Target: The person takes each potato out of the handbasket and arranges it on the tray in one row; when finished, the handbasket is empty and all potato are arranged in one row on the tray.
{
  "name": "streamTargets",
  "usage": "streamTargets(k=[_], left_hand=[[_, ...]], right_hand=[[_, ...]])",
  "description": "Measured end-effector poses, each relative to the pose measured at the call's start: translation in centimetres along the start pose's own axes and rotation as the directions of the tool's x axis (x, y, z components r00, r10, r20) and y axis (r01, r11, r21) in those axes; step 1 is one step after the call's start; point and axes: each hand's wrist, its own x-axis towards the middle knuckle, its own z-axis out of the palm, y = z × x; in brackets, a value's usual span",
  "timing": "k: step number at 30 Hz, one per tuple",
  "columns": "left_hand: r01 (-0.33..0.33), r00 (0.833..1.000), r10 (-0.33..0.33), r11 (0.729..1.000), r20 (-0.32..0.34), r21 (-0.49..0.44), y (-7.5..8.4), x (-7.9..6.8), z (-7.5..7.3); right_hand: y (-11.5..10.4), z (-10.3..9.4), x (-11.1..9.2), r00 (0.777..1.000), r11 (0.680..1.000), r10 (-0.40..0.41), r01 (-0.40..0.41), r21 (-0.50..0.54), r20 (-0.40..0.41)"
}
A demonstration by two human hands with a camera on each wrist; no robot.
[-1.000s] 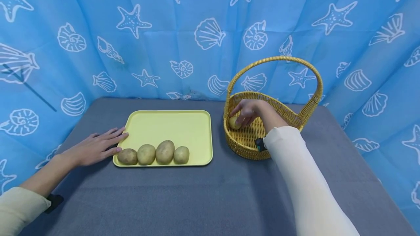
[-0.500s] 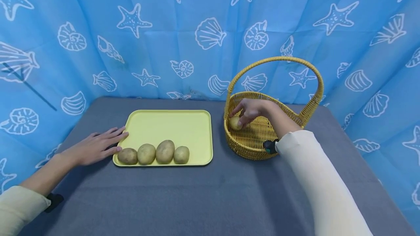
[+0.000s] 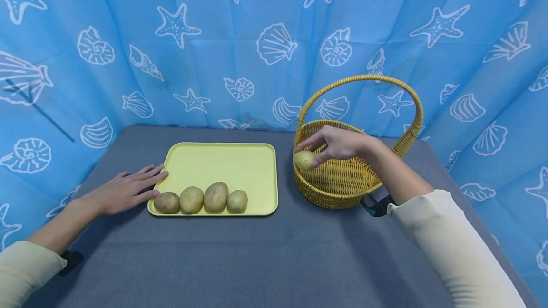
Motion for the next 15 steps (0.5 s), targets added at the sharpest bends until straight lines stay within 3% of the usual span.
streamTargets(k=[5, 15], left_hand=[[0.000, 1.000, 0.000, 1.000, 0.000, -0.003, 0.2, -0.1, -0.2], [0.007, 1.000, -0.007, 1.000, 0.009, -0.004, -0.1, 0.1, -0.1]], right_hand=[[-1.7, 1.7, 0.7, 0.998, 0.996, -0.055, 0.054, 0.070, 0.007], [-4.2, 6.6, 3.2, 0.993, 0.991, -0.117, 0.114, 0.065, 0.035]])
